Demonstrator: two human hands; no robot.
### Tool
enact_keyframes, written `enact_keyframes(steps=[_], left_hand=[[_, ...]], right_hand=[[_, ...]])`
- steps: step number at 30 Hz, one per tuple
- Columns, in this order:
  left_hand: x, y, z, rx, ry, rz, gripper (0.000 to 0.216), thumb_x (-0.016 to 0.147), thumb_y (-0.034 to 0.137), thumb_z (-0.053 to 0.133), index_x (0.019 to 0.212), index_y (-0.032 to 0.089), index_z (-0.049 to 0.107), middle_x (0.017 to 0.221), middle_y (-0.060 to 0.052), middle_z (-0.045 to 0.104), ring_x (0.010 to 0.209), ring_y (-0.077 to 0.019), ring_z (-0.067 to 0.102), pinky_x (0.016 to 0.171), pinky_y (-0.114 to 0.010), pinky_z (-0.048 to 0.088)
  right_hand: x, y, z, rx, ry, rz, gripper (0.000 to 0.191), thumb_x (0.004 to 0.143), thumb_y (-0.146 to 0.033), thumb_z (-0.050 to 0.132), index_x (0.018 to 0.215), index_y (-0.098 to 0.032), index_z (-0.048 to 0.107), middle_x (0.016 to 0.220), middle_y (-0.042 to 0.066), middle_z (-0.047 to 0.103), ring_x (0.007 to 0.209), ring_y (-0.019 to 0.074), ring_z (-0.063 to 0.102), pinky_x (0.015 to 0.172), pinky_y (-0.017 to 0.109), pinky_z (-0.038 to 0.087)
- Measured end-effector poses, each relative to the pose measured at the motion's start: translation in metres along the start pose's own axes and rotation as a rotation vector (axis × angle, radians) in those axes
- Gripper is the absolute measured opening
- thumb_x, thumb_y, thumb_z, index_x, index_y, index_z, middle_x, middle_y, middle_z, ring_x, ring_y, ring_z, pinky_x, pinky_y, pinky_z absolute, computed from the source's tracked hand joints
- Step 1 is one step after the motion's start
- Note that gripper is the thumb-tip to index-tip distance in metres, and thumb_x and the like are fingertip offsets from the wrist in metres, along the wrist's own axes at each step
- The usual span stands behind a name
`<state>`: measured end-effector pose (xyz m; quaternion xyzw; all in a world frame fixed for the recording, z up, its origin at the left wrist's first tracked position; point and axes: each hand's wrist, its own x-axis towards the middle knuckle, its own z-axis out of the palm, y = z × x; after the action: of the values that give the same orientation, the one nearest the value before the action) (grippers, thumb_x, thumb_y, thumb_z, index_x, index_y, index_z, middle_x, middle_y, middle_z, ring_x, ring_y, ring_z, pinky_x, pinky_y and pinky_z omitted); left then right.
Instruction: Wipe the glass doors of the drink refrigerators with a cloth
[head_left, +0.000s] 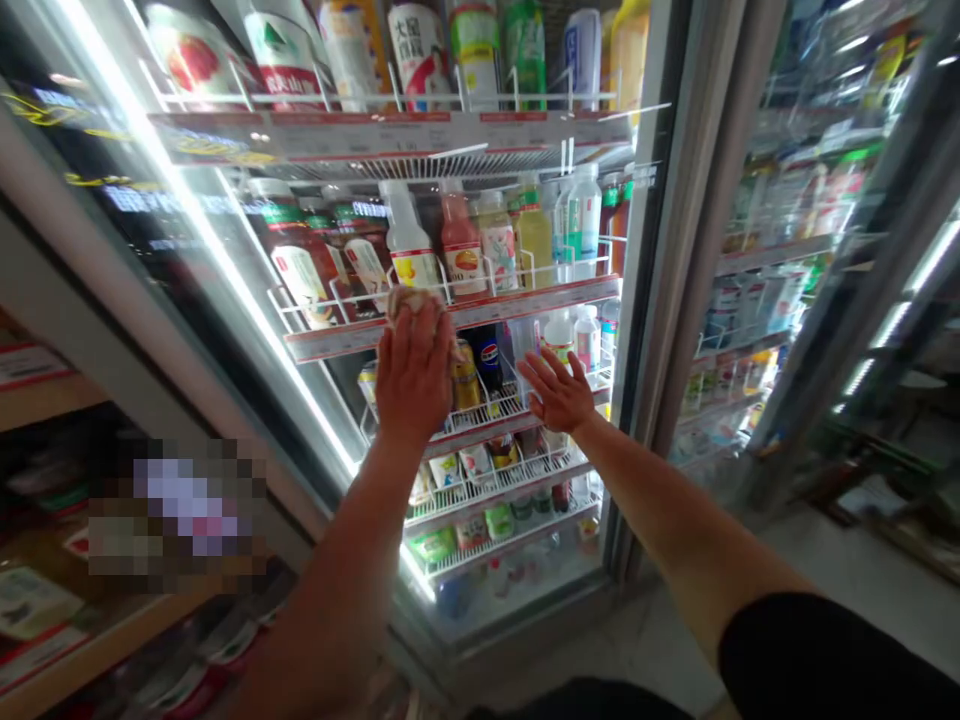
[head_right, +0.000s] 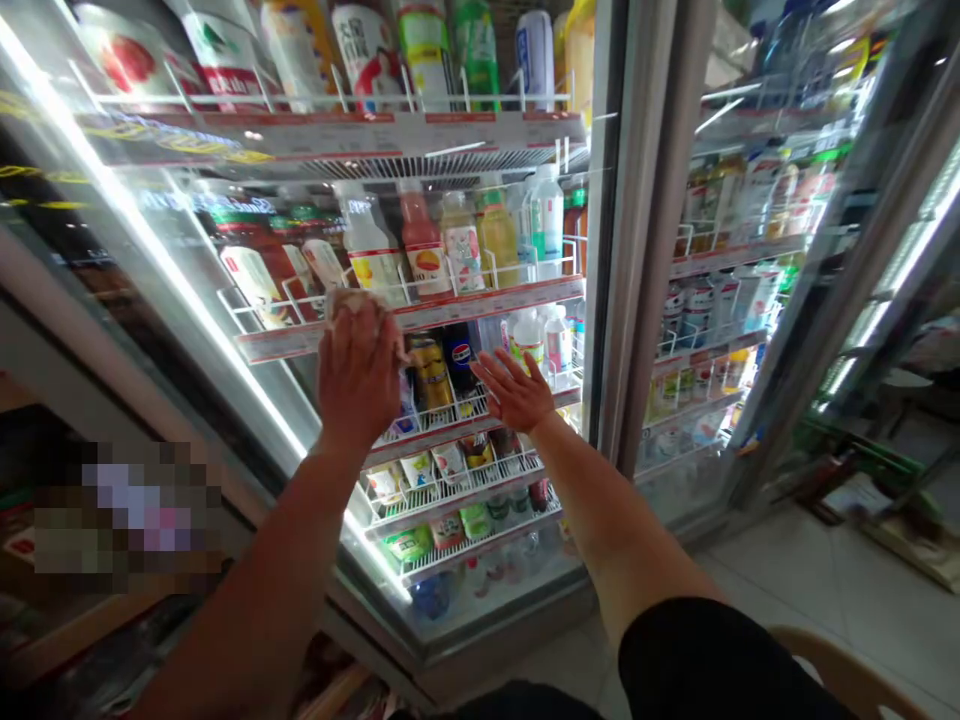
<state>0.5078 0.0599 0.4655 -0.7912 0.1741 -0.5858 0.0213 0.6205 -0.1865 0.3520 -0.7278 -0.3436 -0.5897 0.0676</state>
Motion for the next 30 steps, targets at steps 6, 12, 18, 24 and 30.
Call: enact_keyframes(steps=[6, 12, 18, 24, 30], left_hand=[[-0.064, -0.030, -0.015, 0.132, 0.135, -0.242, 0.058, 0.106, 0.029, 0.048, 0.159, 0.008, 0.042, 0.169, -0.023, 0.031, 0.163, -0.0371, 0.010, 0.131, -0.063, 0.018], [-0.185, -0.015, 0.005, 0.086, 0.020, -0.373, 0.055, 0.102, 0.030, 0.053, 0.154, 0.013, 0.048, 0.163, -0.026, 0.038, 0.162, -0.0405, 0.012, 0.128, -0.071, 0.020], [-0.212, -0.010, 0.012, 0.078, 0.065, -0.351, 0.054, 0.101, 0.027, 0.056, 0.153, 0.014, 0.049, 0.161, -0.025, 0.041, 0.161, -0.0400, 0.018, 0.127, -0.069, 0.023], [-0.176, 0.004, 0.022, 0.024, 0.067, -0.379, 0.062, 0.103, 0.030, 0.052, 0.160, 0.010, 0.040, 0.166, -0.026, 0.034, 0.162, -0.0398, 0.011, 0.129, -0.068, 0.014], [-0.139, 0.030, 0.040, 0.040, 0.139, -0.319, 0.059, 0.103, 0.027, 0.050, 0.157, 0.006, 0.044, 0.163, -0.028, 0.038, 0.162, -0.0389, 0.009, 0.130, -0.065, 0.016]], right_hand=[[-0.001, 0.001, 0.002, 0.010, -0.021, 0.012, 0.066, 0.102, -0.032, 0.046, 0.166, -0.035, 0.032, 0.161, -0.001, 0.053, 0.155, 0.0239, 0.041, 0.135, 0.047, 0.011], [-0.003, 0.002, 0.004, 0.033, -0.066, 0.032, 0.064, 0.102, -0.033, 0.045, 0.165, -0.036, 0.034, 0.162, -0.002, 0.052, 0.156, 0.0241, 0.039, 0.135, 0.049, 0.011], [0.000, 0.001, 0.001, -0.011, -0.026, 0.003, 0.062, 0.102, -0.033, 0.046, 0.163, -0.033, 0.039, 0.161, 0.000, 0.053, 0.157, 0.0234, 0.038, 0.136, 0.048, 0.006], [0.004, -0.001, -0.002, -0.047, 0.080, -0.039, 0.061, 0.101, -0.031, 0.047, 0.161, -0.028, 0.043, 0.157, 0.001, 0.058, 0.155, 0.0218, 0.042, 0.136, 0.045, 0.000], [0.006, -0.001, -0.002, -0.055, 0.106, -0.047, 0.061, 0.101, -0.029, 0.048, 0.161, -0.027, 0.044, 0.155, 0.001, 0.059, 0.154, 0.0212, 0.043, 0.136, 0.044, 0.002]])
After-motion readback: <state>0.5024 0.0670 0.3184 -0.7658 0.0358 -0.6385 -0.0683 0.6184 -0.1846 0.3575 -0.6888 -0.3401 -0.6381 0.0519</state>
